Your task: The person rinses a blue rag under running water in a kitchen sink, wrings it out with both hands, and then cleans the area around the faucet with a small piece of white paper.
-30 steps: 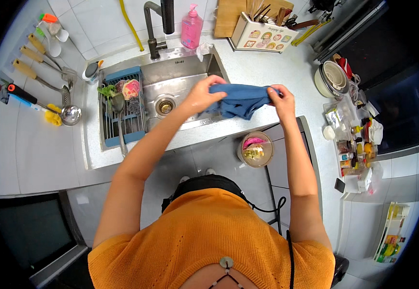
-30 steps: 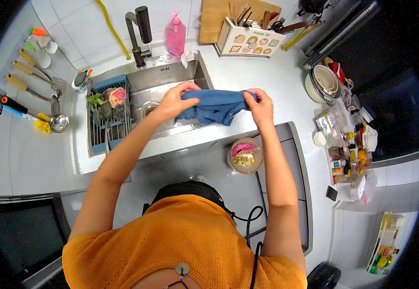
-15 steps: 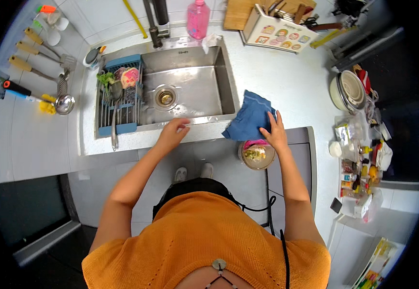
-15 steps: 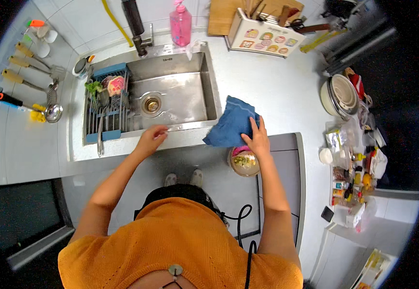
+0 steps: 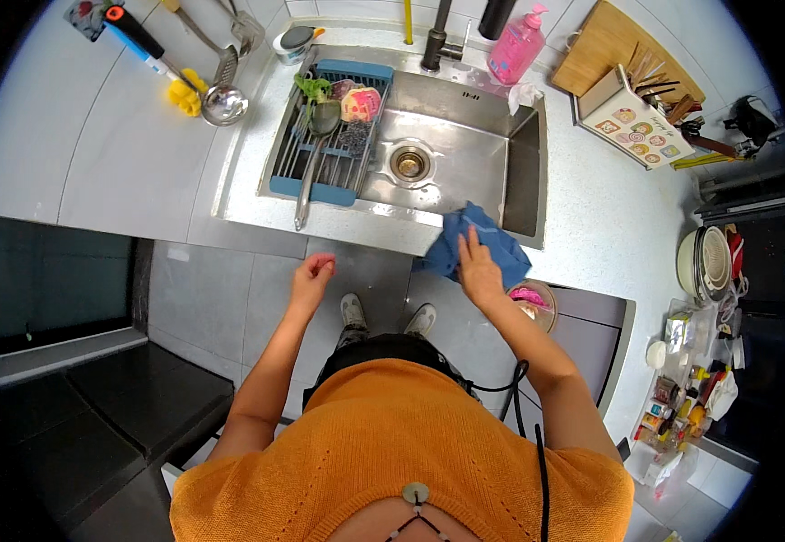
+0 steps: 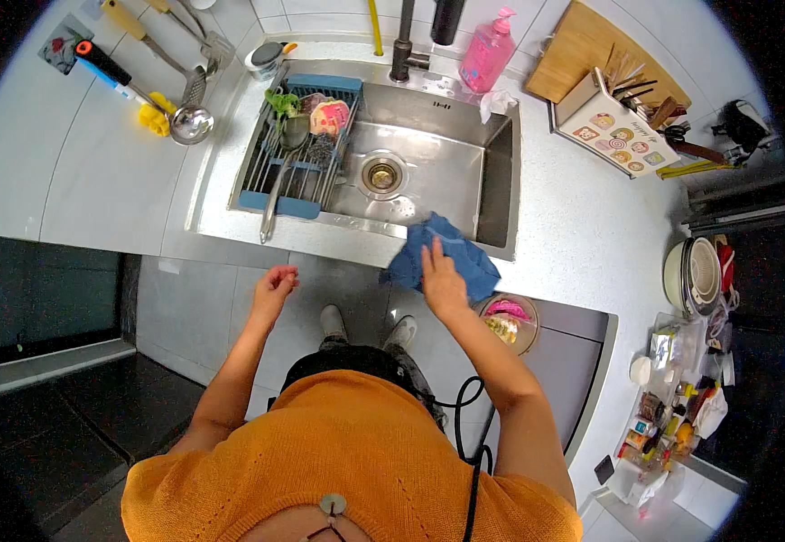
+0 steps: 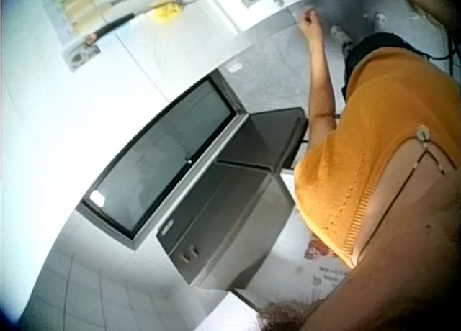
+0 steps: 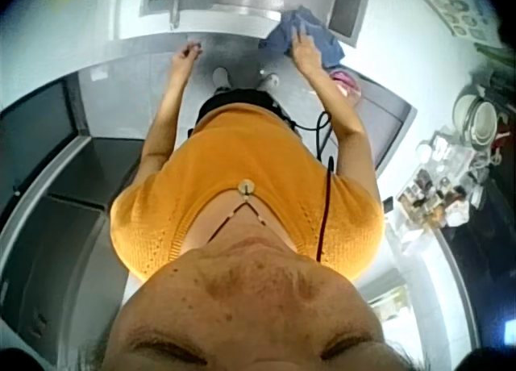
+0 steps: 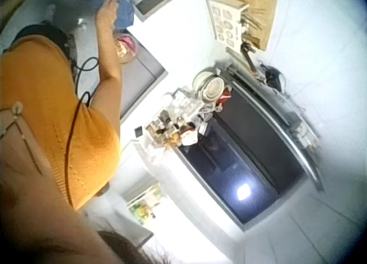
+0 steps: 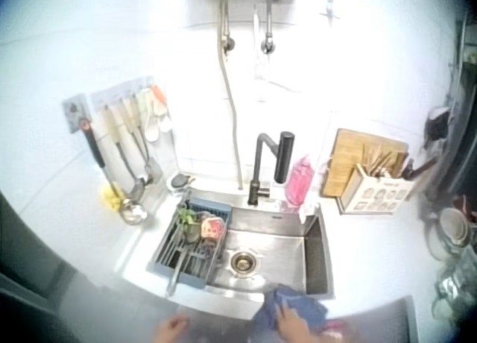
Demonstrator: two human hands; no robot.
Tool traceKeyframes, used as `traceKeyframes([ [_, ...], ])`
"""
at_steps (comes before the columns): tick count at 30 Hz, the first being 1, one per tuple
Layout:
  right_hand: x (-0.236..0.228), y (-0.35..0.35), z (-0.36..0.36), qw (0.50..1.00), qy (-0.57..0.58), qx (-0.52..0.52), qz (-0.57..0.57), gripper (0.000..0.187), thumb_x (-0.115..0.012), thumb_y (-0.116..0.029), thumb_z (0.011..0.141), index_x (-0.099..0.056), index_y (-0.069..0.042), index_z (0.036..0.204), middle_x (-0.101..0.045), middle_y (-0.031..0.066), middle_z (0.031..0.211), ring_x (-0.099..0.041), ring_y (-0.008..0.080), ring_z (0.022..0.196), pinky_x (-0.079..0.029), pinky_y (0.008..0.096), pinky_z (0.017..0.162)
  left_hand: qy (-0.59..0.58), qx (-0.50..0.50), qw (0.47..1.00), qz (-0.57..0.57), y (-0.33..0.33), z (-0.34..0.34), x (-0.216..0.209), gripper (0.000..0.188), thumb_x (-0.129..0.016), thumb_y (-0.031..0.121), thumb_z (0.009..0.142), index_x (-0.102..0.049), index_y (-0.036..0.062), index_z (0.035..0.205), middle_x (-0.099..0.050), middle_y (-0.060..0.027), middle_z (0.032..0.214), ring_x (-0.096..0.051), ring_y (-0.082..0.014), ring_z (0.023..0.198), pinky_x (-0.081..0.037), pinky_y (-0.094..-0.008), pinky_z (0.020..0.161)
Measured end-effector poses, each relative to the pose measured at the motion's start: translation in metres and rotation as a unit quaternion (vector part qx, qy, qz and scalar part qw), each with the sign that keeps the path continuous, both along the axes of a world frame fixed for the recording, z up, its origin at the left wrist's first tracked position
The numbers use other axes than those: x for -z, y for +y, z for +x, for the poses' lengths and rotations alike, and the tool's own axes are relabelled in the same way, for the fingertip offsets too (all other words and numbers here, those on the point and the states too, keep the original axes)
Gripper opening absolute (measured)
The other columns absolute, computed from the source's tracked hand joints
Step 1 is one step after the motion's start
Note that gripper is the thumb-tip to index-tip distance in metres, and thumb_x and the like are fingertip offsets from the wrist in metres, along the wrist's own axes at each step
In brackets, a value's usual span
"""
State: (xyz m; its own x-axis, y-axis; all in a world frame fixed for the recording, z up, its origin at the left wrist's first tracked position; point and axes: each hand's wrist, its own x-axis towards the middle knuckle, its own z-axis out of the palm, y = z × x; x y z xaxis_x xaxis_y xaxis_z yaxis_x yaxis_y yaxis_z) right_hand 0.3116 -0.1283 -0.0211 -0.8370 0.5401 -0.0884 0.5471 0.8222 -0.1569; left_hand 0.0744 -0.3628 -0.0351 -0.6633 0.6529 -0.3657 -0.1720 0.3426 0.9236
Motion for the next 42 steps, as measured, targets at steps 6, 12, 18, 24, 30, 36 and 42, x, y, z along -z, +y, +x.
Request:
traceKeyframes([
  [6, 0.002, -0.063, -0.125, 0.995, -0.017, -0.089, -0.030, 0.052, -0.048, -0.010, 0.076, -0.035, -0.006, 0.126, -0.024, 0.0199, 0.136, -0.049, 0.0289, 0.094, -0.050, 0.0368, 0.073, 0.021, -0.109, 0.993, 0.038, -0.012, -0.045, 0.002, 0.021, -0.058, 0.016, 0.081, -0.052, 0.0038, 0.098, -0.054, -0.0038, 0.088, -0.052, -0.0116, 0.074, -0.044, -0.0234, 0.066],
  [12, 0.003, -0.101, -0.186, 0.982, 0.092, -0.157, -0.041, 0.049, -0.053, -0.010, 0.073, -0.044, -0.006, 0.121, -0.033, 0.0174, 0.131, -0.049, 0.0277, 0.090, -0.050, 0.0357, 0.070, -0.136, -0.159, 0.976, 0.067, -0.005, -0.101, 0.009, 0.044, -0.060, 0.025, 0.080, -0.038, 0.0046, 0.113, -0.048, -0.0063, 0.098, -0.051, -0.0141, 0.082, -0.044, -0.0261, 0.067],
  [18, -0.014, -0.103, -0.178, 0.971, 0.099, -0.211, -0.045, 0.056, -0.059, -0.005, 0.066, -0.045, -0.009, 0.120, -0.034, 0.0138, 0.132, -0.049, 0.0265, 0.087, -0.049, 0.0347, 0.071, -0.318, -0.077, 0.941, 0.085, 0.027, -0.108, 0.000, 0.044, -0.060, 0.028, 0.080, -0.038, 0.0069, 0.112, -0.052, -0.0073, 0.095, -0.055, -0.0187, 0.081, -0.047, -0.0299, 0.070],
  [24, -0.015, -0.110, -0.195, 0.970, 0.077, -0.227, -0.031, 0.059, -0.057, -0.003, 0.064, -0.045, -0.009, 0.122, -0.032, 0.0151, 0.133, -0.049, 0.0246, 0.087, -0.049, 0.0324, 0.071, -0.342, -0.105, 0.921, 0.155, 0.024, -0.125, -0.024, 0.027, -0.052, 0.024, 0.084, -0.046, 0.0062, 0.104, -0.057, -0.0083, 0.093, -0.056, -0.0190, 0.082, -0.048, -0.0312, 0.073],
  [30, 0.003, -0.141, -0.271, 0.960, 0.094, -0.262, -0.002, 0.050, -0.056, -0.008, 0.069, -0.047, -0.010, 0.119, -0.034, 0.0126, 0.132, -0.050, 0.0240, 0.088, -0.050, 0.0319, 0.068, -0.265, -0.165, 0.932, 0.184, -0.006, -0.168, -0.035, 0.030, -0.054, 0.026, 0.083, -0.046, 0.0079, 0.105, -0.054, -0.0077, 0.092, -0.056, -0.0209, 0.080, -0.047, -0.0325, 0.073],
  [36, 0.018, -0.155, -0.320, 0.946, 0.119, -0.302, -0.009, 0.045, -0.049, -0.011, 0.075, -0.048, -0.014, 0.119, -0.035, 0.0090, 0.132, -0.050, 0.0227, 0.089, -0.050, 0.0313, 0.069, -0.177, -0.227, 0.942, 0.172, -0.023, -0.203, -0.044, 0.035, -0.057, 0.028, 0.082, -0.045, 0.0098, 0.108, -0.048, -0.0055, 0.101, -0.054, -0.0210, 0.085, -0.046, -0.0334, 0.074],
  [42, -0.012, -0.111, -0.257, 0.944, 0.038, -0.322, -0.064, 0.051, -0.053, -0.012, 0.074, -0.043, -0.014, 0.124, -0.030, 0.0058, 0.137, -0.047, 0.0229, 0.092, -0.048, 0.0302, 0.071, -0.064, -0.217, 0.972, 0.066, -0.026, -0.187, -0.028, 0.039, -0.055, 0.029, 0.083, -0.044, 0.0097, 0.115, -0.049, -0.0023, 0.093, -0.049, -0.0135, 0.085, -0.039, -0.0240, 0.073],
])
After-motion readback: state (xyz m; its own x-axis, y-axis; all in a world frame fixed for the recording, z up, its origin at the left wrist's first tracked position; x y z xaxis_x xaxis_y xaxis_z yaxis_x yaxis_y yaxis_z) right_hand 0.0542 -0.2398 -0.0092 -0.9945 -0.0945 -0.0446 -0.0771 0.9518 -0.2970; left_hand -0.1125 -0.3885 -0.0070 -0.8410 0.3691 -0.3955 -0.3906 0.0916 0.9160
